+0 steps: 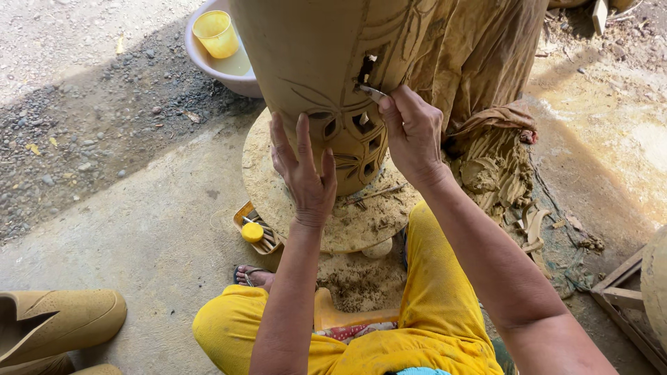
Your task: The person sits cross-legged on the ground and carves intricate geometric patterns into a large clay pot using a small knife. The pot is placed on a rotating wooden stand, which the person turns with their left hand to access different sections while carving with their right hand.
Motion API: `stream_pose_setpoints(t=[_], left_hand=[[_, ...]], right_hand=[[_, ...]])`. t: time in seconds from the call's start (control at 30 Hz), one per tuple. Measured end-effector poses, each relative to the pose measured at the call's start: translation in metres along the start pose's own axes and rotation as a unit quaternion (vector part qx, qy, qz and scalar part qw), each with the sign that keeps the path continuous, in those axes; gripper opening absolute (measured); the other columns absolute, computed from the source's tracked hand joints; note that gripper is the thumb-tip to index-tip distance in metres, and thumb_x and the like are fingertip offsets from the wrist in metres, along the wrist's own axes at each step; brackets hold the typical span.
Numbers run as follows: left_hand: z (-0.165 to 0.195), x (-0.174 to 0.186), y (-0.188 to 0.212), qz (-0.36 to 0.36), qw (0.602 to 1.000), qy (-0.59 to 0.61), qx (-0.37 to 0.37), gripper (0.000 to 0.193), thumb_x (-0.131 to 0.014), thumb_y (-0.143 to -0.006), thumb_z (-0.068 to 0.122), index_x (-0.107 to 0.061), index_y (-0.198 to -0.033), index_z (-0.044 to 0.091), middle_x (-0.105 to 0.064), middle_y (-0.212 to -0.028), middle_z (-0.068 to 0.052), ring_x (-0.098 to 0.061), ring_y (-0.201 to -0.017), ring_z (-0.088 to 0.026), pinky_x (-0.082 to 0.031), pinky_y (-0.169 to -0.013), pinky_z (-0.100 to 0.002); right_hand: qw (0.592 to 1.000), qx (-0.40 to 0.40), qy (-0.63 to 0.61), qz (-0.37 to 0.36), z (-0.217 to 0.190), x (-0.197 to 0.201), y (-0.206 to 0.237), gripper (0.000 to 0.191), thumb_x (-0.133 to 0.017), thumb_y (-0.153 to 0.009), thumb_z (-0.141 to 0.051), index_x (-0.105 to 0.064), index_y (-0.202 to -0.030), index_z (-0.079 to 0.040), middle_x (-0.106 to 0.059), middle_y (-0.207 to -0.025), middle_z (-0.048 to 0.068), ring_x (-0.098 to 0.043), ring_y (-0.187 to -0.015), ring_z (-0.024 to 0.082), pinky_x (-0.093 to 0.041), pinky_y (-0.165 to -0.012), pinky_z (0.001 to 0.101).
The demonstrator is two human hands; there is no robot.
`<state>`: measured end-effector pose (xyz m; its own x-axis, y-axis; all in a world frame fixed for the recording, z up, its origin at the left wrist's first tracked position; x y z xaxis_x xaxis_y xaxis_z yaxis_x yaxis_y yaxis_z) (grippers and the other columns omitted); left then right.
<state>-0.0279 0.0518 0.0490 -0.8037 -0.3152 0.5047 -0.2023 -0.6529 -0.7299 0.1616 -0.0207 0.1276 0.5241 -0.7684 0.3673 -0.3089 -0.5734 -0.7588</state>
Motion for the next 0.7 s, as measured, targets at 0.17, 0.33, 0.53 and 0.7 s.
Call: stream_pose_setpoints(t=[0.17,0.33,0.53,0.7], left_hand=[[0.003,-0.005,-0.003,0.014,0.999,0.034,-0.02,0.074,-0.062,-0.106,0.029,-0.019,-0.167,0.024,-0.014,-0.174,-0.019,-0.026,-0.161,-0.04,-0.028,-0.126,-0.068],[0.002,-0.002,-0.01,0.022,0.999,0.041,0.001,0.077,-0.058,-0.107,0.045,-0.015,-0.168,0.025,-0.013,-0.176,-0.019,-0.02,-0.163,-0.039,-0.024,-0.131,-0.067],[0.009,0.023,-0.05,0.044,0.998,0.032,0.02,0.111,-0.059,-0.093,0.078,-0.001,-0.17,0.022,-0.001,-0.175,-0.024,-0.008,-0.165,-0.047,-0.019,-0.129,-0.071],[0.041,0.011,-0.082,0.047,0.998,-0.022,-0.034,0.124,-0.056,-0.087,0.09,0.007,-0.168,0.022,0.004,-0.173,-0.027,-0.007,-0.163,-0.047,-0.026,-0.124,-0.071]], right_hand=[[0.991,0.122,0.046,-0.01,-0.018,0.001,0.0,0.024,-0.057,-0.115,-0.021,-0.059,-0.096,-0.007,-0.064,-0.083,0.006,-0.065,-0.076,0.018,-0.057,-0.068,0.0345],[0.998,0.063,-0.03,-0.005,-0.002,0.001,0.004,0.022,-0.052,-0.116,-0.022,-0.06,-0.105,-0.005,-0.067,-0.084,0.008,-0.065,-0.068,0.016,-0.054,-0.059,0.0342],[0.998,0.056,0.028,0.02,-0.006,0.027,0.008,0.021,-0.042,-0.12,-0.015,-0.056,-0.108,-0.005,-0.064,-0.081,0.008,-0.054,-0.055,0.013,-0.045,-0.039,0.0285],[0.972,0.053,0.205,-0.099,-0.026,0.047,-0.001,0.023,-0.05,-0.117,-0.019,-0.055,-0.098,-0.007,-0.049,-0.054,0.003,-0.041,-0.037,0.012,-0.034,-0.033,0.0303]])
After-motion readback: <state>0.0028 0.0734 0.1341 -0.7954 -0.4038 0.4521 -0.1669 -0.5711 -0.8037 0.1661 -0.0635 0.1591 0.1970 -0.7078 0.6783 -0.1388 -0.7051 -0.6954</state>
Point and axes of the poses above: each hand's wrist, its own y-axis away from the middle knuckle, its own x-axis out of the back of the hand, z = x × y, the point moved 9 cm from there along -y, towards the middle knuckle
